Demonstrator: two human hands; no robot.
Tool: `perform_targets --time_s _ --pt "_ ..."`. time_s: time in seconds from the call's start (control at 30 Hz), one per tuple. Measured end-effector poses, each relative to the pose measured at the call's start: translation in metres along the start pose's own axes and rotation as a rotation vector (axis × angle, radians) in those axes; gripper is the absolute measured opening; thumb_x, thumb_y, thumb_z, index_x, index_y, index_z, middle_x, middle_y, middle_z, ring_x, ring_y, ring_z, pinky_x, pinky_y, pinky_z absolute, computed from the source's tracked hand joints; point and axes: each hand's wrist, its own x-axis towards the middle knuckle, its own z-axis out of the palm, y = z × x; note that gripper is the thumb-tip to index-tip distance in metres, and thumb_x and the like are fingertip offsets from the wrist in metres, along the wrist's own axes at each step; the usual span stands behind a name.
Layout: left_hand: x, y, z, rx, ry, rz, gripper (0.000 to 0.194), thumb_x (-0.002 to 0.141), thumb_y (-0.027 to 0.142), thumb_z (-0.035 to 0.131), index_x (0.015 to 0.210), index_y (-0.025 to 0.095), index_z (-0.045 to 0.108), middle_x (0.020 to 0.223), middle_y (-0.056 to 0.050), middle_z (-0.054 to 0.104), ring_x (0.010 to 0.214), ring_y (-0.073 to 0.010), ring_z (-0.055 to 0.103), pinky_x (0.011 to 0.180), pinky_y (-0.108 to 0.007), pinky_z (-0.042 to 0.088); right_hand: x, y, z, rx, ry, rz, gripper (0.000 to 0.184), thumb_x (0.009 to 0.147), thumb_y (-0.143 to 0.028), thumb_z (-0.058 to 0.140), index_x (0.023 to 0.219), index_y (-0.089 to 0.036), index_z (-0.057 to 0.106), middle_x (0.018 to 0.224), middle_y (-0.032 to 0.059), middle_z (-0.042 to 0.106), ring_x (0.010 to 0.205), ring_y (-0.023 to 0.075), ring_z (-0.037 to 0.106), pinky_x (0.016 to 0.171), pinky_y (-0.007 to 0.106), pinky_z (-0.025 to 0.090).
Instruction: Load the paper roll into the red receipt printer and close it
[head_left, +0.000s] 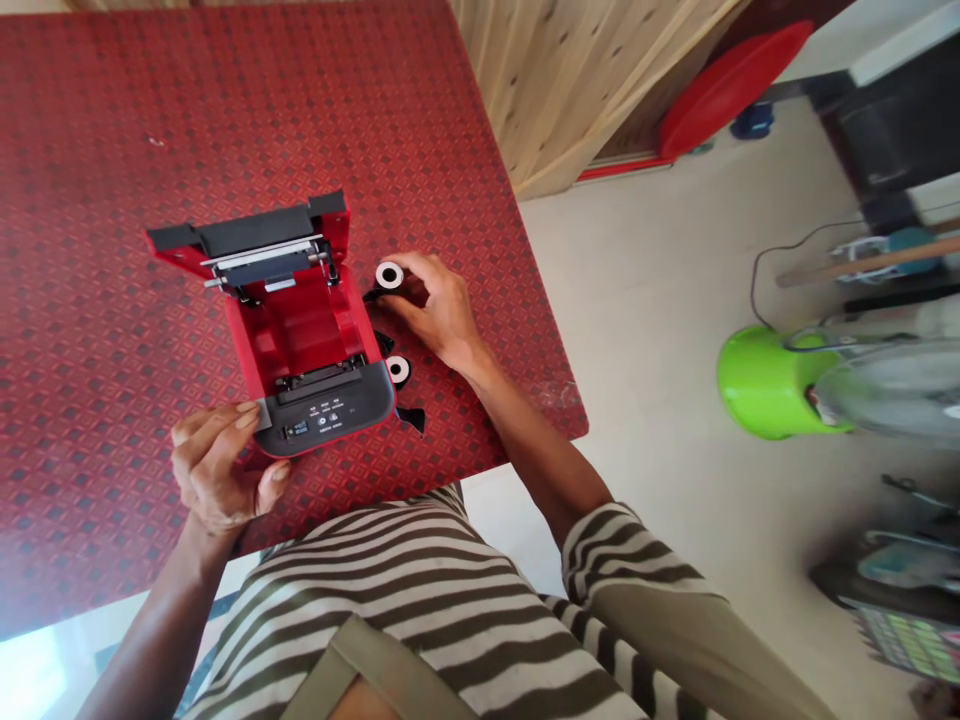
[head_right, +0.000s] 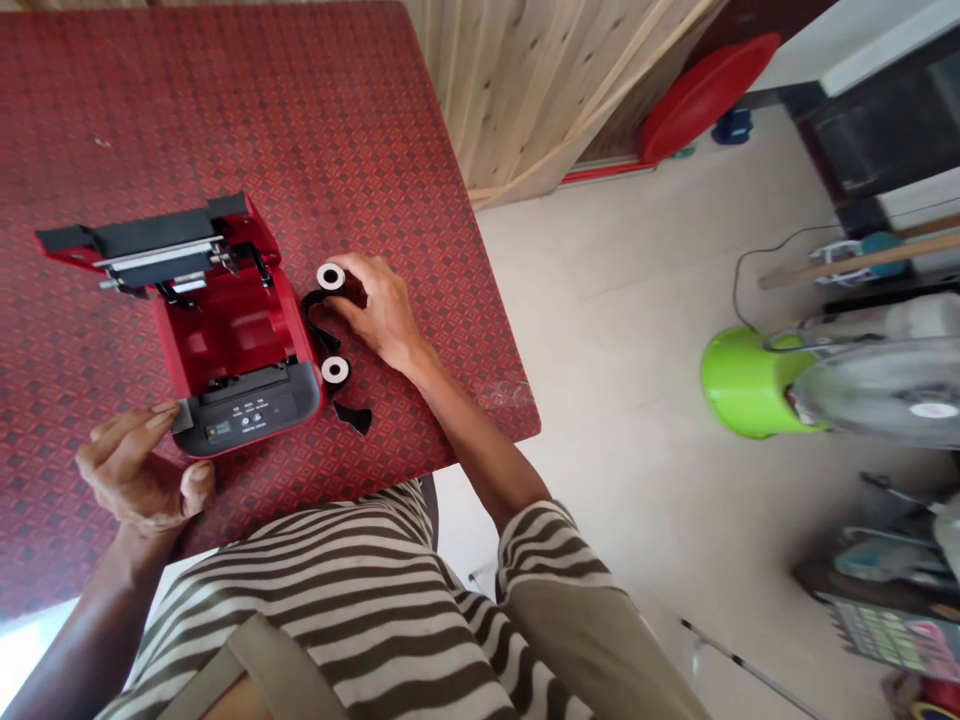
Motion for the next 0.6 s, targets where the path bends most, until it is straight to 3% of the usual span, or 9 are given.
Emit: perform_targets --time_s 0.07,0.17,0.27,0.33,0.4,0.5,0.6 --pt "0.000 0.001 0.000 -0.012 0.012 -0.002 0.044 0.093 0.056 0.068 0.125 0.025 0.069 0.098 -0.009 0.075 0.088 -0.0250 0.073 0.078 -0.040 0.055 -0.004 -0.008 -0.010 0.032 0.032 0.004 0.030 0.094 -0.023 0.071 0.124 -0.021 0.071 0.129 0.0082 0.077 0.118 0.0241 0.070 0.107 0.046 0.055" --pt "-0.001 0.002 0.002 -0.037 0.033 -0.028 0.044 0.093 0.054 0.069 0.124 0.024 0.068 0.099 -0.010 0.073 0.088 -0.0248 0.073 0.079 -0.040 0.056 -0.020 -0.038 -0.050 0.157 0.054 -0.056 0.036 0.097 -0.028 0.071 0.133 -0.023 0.068 0.132 0.0068 0.075 0.119 0.0230 0.071 0.104 0.042 0.058" --pt "-0.002 0.002 0.004 -0.034 0.035 -0.049 0.044 0.094 0.058 0.067 0.120 0.023 0.068 0.097 -0.009 0.072 0.087 -0.0245 0.073 0.076 -0.040 0.057 -0.034 -0.080 -0.095 0.203 -0.089 -0.121 0.040 0.102 -0.037 0.071 0.141 -0.029 0.065 0.133 0.0037 0.074 0.118 0.0233 0.074 0.097 0.040 0.061" --pt "-0.003 0.002 0.005 -0.040 0.046 -0.037 0.044 0.094 0.059 0.065 0.122 0.024 0.067 0.098 -0.008 0.074 0.088 -0.0245 0.073 0.076 -0.041 0.058 -0.036 -0.107 -0.107 0.197 -0.202 -0.206 0.043 0.099 -0.033 0.078 0.140 -0.030 0.065 0.130 0.0016 0.075 0.115 0.0212 0.075 0.099 0.038 0.061" --pt "-0.004 0.001 0.006 -0.056 0.053 -0.014 0.045 0.095 0.059 0.064 0.125 0.025 0.066 0.100 -0.008 0.075 0.090 -0.0247 0.074 0.077 -0.041 0.059 -0.031 -0.127 -0.100 0.021 -0.249 -0.320 0.037 0.096 -0.025 0.081 0.131 -0.025 0.068 0.126 0.0022 0.076 0.114 0.0206 0.073 0.104 0.037 0.058" --pt "-0.005 0.002 0.005 -0.065 0.036 0.007 0.049 0.097 0.057 0.063 0.132 0.023 0.065 0.104 -0.010 0.076 0.093 -0.0257 0.075 0.080 -0.041 0.059 -0.018 -0.146 -0.065 -0.324 -0.370 -0.400 0.021 0.102 -0.014 0.068 0.121 -0.020 0.070 0.119 0.0059 0.078 0.119 0.0247 0.068 0.105 0.040 0.056" --pt "-0.003 0.004 0.003 -0.049 0.037 0.023 0.051 0.099 0.056 0.060 0.138 0.023 0.062 0.108 -0.011 0.076 0.095 -0.0257 0.076 0.082 -0.041 0.059 -0.007 -0.157 -0.031 -0.528 -0.505 -0.365 0.029 0.107 -0.006 0.048 0.122 -0.015 0.071 0.118 0.0130 0.077 0.122 0.0280 0.066 0.095 0.039 0.057"
